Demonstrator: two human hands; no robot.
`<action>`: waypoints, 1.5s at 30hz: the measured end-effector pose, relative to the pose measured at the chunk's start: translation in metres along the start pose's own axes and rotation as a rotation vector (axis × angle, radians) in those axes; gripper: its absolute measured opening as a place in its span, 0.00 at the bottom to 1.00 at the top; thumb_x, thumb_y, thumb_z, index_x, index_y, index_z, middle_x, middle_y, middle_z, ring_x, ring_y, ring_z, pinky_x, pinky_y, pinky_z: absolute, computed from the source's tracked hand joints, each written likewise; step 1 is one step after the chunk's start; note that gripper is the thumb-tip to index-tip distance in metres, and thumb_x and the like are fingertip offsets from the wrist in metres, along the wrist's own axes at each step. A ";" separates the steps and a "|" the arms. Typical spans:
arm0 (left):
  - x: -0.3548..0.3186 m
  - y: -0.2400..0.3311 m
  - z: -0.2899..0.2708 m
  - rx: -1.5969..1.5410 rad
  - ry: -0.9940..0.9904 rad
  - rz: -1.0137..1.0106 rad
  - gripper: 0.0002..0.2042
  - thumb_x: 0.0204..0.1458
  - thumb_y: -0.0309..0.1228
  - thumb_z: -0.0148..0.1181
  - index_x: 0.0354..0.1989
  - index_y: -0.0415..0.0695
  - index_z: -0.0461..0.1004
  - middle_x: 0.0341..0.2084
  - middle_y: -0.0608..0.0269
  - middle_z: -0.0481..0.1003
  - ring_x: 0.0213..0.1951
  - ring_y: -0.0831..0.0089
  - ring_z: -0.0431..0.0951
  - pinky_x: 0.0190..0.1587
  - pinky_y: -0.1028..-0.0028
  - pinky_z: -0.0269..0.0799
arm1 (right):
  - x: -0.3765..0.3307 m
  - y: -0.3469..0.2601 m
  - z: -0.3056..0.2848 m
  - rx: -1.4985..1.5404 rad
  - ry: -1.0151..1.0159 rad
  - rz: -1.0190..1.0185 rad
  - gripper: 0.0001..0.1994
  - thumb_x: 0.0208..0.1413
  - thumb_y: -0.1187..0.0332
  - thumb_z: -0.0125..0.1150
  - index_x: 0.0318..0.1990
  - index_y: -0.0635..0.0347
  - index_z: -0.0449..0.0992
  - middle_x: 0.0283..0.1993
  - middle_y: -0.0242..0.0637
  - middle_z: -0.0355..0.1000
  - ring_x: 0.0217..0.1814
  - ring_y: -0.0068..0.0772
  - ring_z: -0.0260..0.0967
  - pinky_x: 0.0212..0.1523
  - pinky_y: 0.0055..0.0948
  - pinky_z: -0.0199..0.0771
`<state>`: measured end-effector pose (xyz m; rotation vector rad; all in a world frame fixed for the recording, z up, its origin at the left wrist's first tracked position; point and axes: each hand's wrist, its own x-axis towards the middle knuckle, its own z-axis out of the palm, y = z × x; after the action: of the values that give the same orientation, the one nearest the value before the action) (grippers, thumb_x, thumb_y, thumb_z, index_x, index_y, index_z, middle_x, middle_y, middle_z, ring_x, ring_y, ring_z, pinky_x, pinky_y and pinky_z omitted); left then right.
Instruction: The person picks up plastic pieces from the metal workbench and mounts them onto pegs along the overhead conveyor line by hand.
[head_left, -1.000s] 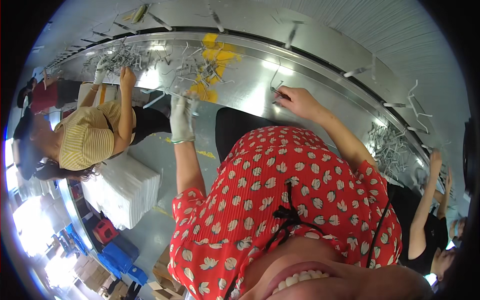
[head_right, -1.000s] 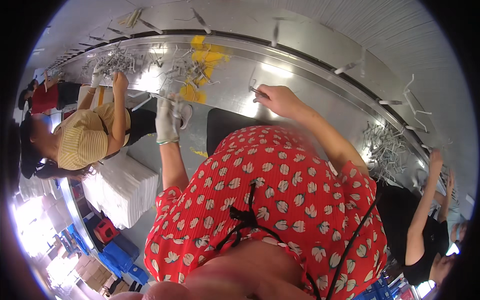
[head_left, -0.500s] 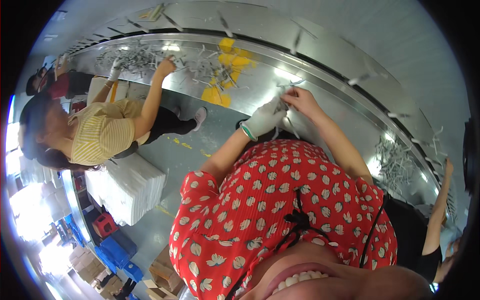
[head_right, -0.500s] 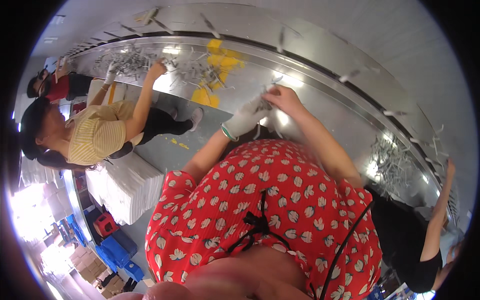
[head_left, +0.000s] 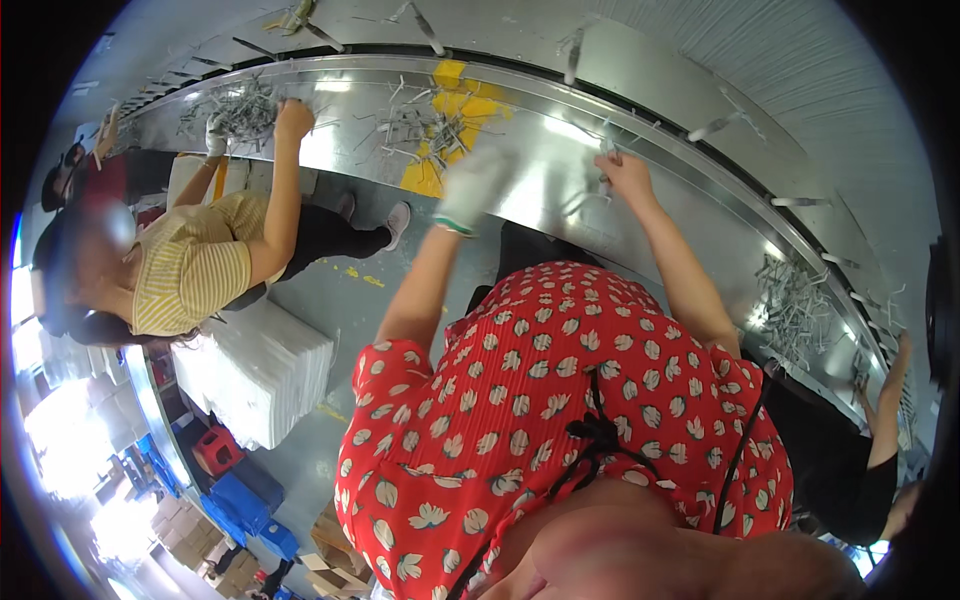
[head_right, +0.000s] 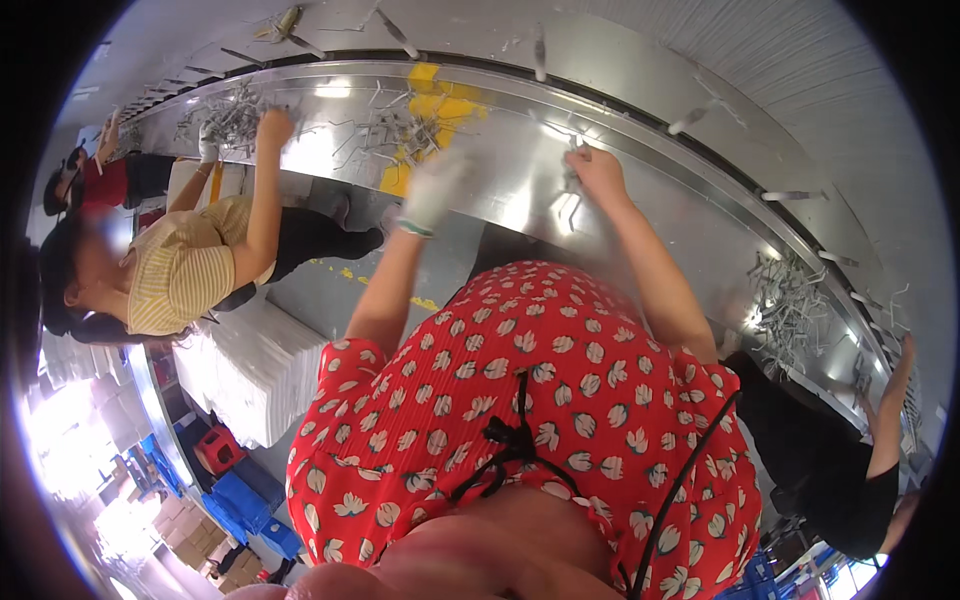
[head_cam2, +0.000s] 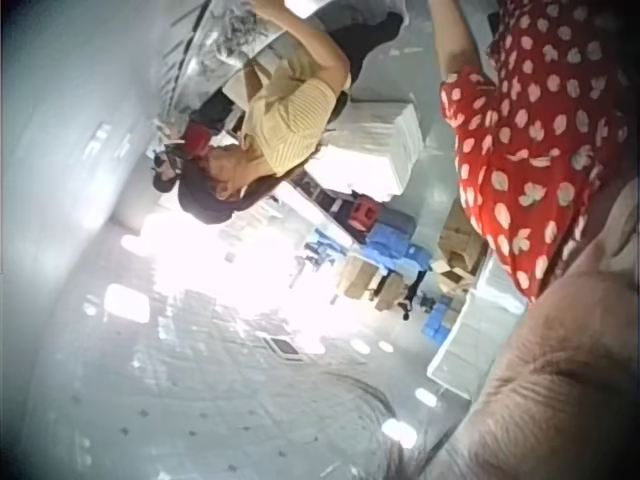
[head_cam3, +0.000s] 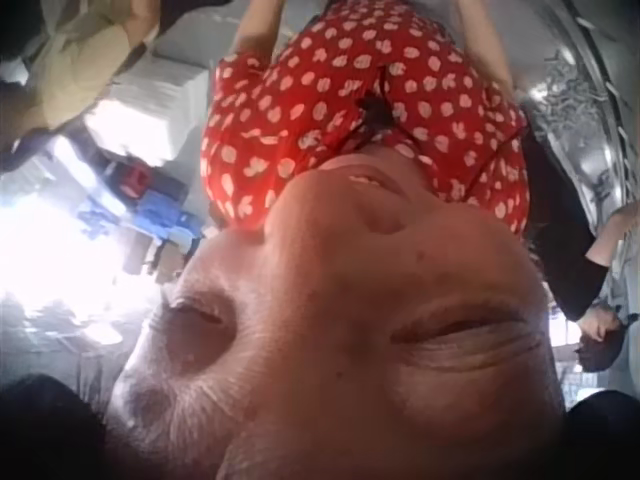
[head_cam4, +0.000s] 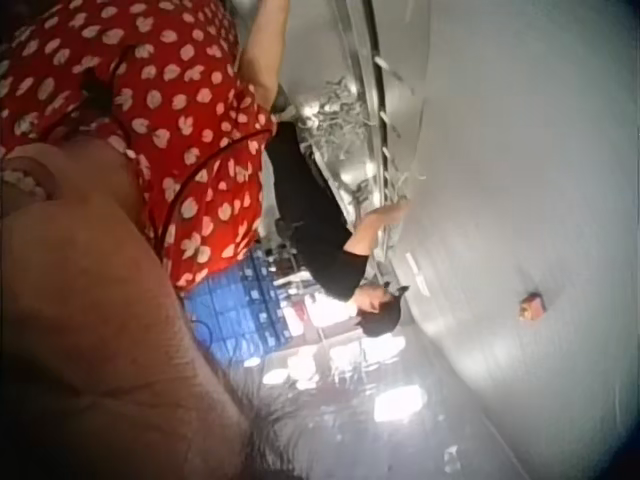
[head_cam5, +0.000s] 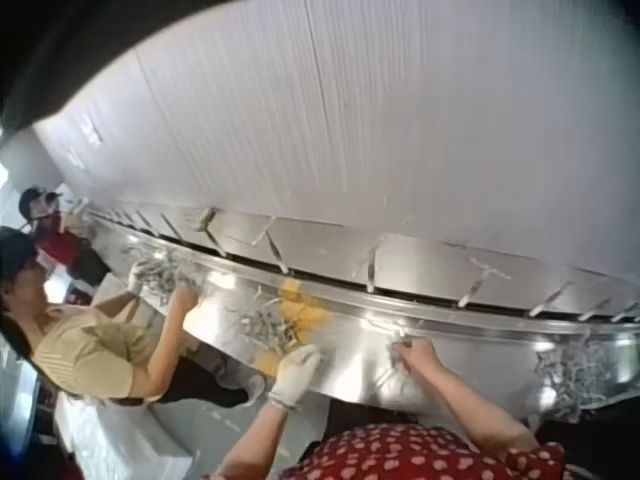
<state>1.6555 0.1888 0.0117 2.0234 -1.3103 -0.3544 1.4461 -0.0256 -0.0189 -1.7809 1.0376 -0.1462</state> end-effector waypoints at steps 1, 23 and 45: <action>0.007 -0.022 -0.017 -0.068 0.280 -0.108 0.09 0.53 0.33 0.52 0.38 0.46 0.78 0.38 0.56 0.78 0.35 0.59 0.79 0.43 0.65 0.75 | 0.002 0.013 -0.004 -0.253 0.076 -0.068 0.17 0.53 0.54 0.59 0.31 0.62 0.80 0.25 0.40 0.76 0.26 0.36 0.73 0.30 0.34 0.71; 0.070 -0.149 -0.062 0.760 -0.559 -0.530 0.18 0.47 0.38 0.59 0.48 0.52 0.78 0.45 0.57 0.78 0.49 0.56 0.77 0.50 0.62 0.73 | -0.072 -0.048 -0.038 -0.370 -0.163 -0.465 0.15 0.59 0.57 0.54 0.46 0.58 0.73 0.37 0.48 0.76 0.38 0.49 0.75 0.40 0.40 0.72; 0.092 -0.093 -0.087 0.376 -0.083 -0.395 0.18 0.50 0.48 0.56 0.45 0.52 0.77 0.43 0.56 0.78 0.47 0.54 0.77 0.51 0.62 0.70 | 0.101 -0.221 -0.094 -0.610 0.130 -0.744 0.10 0.58 0.62 0.53 0.40 0.57 0.74 0.37 0.42 0.77 0.41 0.50 0.73 0.40 0.46 0.71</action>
<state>1.8104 0.1660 0.0248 2.6200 -1.0780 -0.3953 1.5858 -0.1397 0.1687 -2.6885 0.4689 -0.4403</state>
